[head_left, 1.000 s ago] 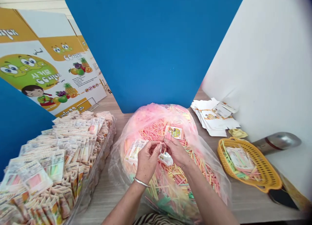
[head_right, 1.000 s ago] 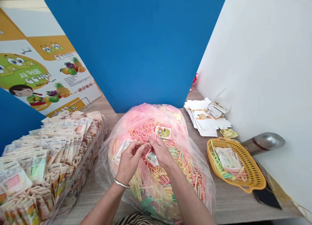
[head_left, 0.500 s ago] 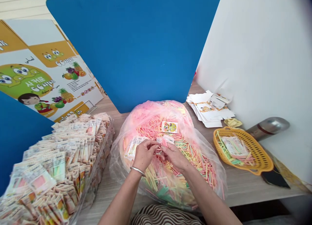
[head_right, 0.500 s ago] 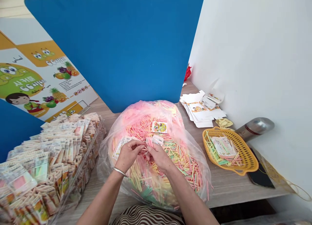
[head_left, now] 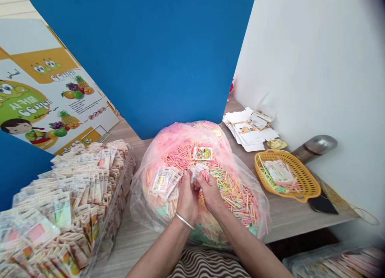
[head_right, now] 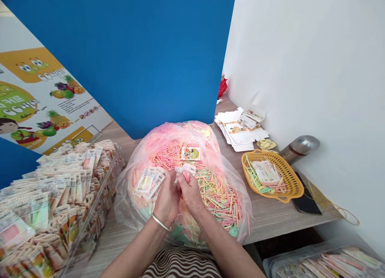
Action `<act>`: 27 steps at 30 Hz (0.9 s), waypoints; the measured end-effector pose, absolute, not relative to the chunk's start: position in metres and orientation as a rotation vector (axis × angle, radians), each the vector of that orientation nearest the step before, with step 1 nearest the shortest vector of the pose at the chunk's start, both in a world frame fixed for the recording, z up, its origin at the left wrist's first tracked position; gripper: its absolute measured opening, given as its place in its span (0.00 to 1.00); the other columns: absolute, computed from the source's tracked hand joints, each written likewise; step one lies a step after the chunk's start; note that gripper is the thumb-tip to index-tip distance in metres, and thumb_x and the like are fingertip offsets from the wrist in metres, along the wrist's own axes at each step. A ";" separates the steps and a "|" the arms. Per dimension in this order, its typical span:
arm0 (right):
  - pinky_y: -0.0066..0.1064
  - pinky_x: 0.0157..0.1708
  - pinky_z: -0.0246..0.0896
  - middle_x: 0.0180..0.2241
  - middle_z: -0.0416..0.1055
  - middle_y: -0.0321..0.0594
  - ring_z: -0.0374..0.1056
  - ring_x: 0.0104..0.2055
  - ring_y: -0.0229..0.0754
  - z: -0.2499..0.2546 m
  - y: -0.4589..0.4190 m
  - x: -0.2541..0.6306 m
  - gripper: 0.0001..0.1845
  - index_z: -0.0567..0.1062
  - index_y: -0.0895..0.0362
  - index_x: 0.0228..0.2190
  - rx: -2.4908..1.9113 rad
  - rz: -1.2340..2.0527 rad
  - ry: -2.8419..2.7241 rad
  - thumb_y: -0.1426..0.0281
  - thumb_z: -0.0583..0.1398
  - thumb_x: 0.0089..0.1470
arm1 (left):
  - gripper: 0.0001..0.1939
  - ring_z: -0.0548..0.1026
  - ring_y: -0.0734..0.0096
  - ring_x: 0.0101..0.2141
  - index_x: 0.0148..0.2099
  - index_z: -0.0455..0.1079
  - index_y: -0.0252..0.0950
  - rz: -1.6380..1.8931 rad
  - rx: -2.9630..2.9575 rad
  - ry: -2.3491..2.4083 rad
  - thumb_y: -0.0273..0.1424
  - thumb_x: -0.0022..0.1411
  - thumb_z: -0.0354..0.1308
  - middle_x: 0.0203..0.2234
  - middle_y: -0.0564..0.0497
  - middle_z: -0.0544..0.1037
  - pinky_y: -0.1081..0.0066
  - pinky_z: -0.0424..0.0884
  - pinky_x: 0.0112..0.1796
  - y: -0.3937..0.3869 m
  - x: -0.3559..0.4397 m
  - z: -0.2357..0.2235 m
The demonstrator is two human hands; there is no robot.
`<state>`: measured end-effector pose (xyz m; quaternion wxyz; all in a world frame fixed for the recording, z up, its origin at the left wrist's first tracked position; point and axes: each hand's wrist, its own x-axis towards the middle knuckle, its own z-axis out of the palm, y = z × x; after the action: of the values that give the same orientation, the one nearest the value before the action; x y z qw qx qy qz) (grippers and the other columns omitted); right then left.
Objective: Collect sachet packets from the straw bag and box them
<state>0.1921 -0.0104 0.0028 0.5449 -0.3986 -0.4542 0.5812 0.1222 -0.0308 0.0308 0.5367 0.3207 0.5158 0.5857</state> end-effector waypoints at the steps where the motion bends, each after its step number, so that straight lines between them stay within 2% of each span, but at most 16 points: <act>1: 0.30 0.27 0.51 0.21 0.54 0.31 0.51 0.25 0.37 0.001 -0.011 0.193 0.24 0.58 0.54 0.21 -1.011 1.266 -1.136 0.52 0.57 0.58 | 0.29 0.74 0.62 0.49 0.48 0.68 0.34 1.345 0.615 1.124 0.54 0.65 0.44 0.47 0.42 0.75 0.64 0.72 0.50 -0.031 0.126 0.029; 3: 0.31 0.29 0.52 0.22 0.56 0.32 0.53 0.26 0.38 -0.003 -0.012 0.196 0.23 0.58 0.54 0.20 -1.142 1.026 -1.283 0.54 0.56 0.59 | 0.28 0.76 0.62 0.46 0.42 0.70 0.33 1.308 0.402 0.974 0.55 0.62 0.51 0.41 0.44 0.77 0.64 0.73 0.49 -0.032 0.130 0.027; 5: 0.32 0.34 0.55 0.24 0.62 0.35 0.57 0.30 0.41 -0.009 -0.013 0.200 0.21 0.63 0.54 0.21 -1.198 0.870 -1.403 0.56 0.54 0.60 | 0.26 0.76 0.63 0.45 0.40 0.70 0.33 1.317 0.366 0.911 0.54 0.59 0.55 0.38 0.45 0.78 0.64 0.73 0.49 -0.032 0.131 0.025; 7: 0.34 0.39 0.58 0.28 0.68 0.39 0.62 0.35 0.43 -0.012 -0.014 0.205 0.20 0.69 0.55 0.24 -1.167 0.885 -1.419 0.57 0.51 0.62 | 0.28 0.76 0.63 0.44 0.40 0.71 0.33 1.312 0.396 0.907 0.55 0.59 0.55 0.37 0.45 0.78 0.63 0.73 0.49 -0.032 0.128 0.021; 9: 0.34 0.40 0.60 0.31 0.72 0.41 0.66 0.36 0.43 -0.012 -0.010 0.212 0.21 0.73 0.55 0.28 -1.135 0.995 -1.322 0.57 0.49 0.63 | 0.28 0.77 0.63 0.43 0.44 0.71 0.34 1.286 0.484 0.978 0.55 0.60 0.53 0.40 0.43 0.78 0.62 0.73 0.49 -0.031 0.122 0.015; 12: 0.31 0.35 0.60 0.29 0.72 0.39 0.67 0.32 0.42 -0.003 0.009 0.220 0.21 0.75 0.56 0.36 -1.188 1.060 -1.236 0.55 0.49 0.63 | 0.20 0.77 0.62 0.42 0.48 0.72 0.35 1.176 0.935 1.260 0.45 0.63 0.54 0.43 0.42 0.77 0.58 0.72 0.48 -0.027 0.110 0.005; 14: 0.30 0.34 0.59 0.28 0.72 0.38 0.67 0.32 0.42 0.006 0.032 0.217 0.20 0.76 0.56 0.35 -1.257 1.005 -1.388 0.56 0.51 0.62 | 0.12 0.76 0.60 0.42 0.44 0.74 0.34 1.007 1.410 1.446 0.34 0.64 0.53 0.41 0.41 0.78 0.55 0.71 0.49 -0.025 0.104 0.000; 16: 0.29 0.34 0.59 0.29 0.74 0.39 0.68 0.33 0.41 0.016 0.058 0.206 0.19 0.76 0.56 0.32 -1.382 0.898 -1.674 0.59 0.51 0.63 | 0.12 0.75 0.58 0.41 0.39 0.75 0.34 0.825 1.773 1.544 0.27 0.63 0.49 0.38 0.41 0.77 0.55 0.71 0.48 -0.025 0.101 -0.003; 19: 0.29 0.38 0.59 0.35 0.77 0.42 0.71 0.39 0.43 0.022 0.092 0.182 0.14 0.78 0.56 0.35 -1.618 0.705 -2.048 0.65 0.54 0.62 | 0.14 0.76 0.60 0.39 0.38 0.74 0.33 0.677 1.951 1.601 0.24 0.63 0.47 0.36 0.42 0.77 0.58 0.73 0.44 -0.026 0.100 -0.005; 23: 0.33 0.39 0.60 0.35 0.77 0.52 0.73 0.42 0.50 0.012 0.114 0.158 0.10 0.78 0.60 0.33 -1.754 0.647 -2.147 0.68 0.59 0.56 | 0.11 0.76 0.63 0.39 0.38 0.74 0.34 0.659 1.940 1.590 0.24 0.63 0.49 0.37 0.44 0.77 0.62 0.73 0.44 -0.028 0.098 -0.003; 27: 0.35 0.41 0.60 0.37 0.77 0.52 0.72 0.44 0.51 -0.002 0.115 0.152 0.08 0.77 0.59 0.36 -1.751 0.653 -2.151 0.71 0.60 0.53 | 0.10 0.75 0.63 0.39 0.38 0.74 0.33 0.638 1.911 1.603 0.24 0.63 0.50 0.36 0.44 0.76 0.62 0.72 0.44 -0.028 0.095 -0.002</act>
<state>0.1523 0.1146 -0.0022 0.1456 -0.6080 -0.7468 0.2268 0.0952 -0.0282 -0.0016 0.2799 0.7126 0.5977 0.2379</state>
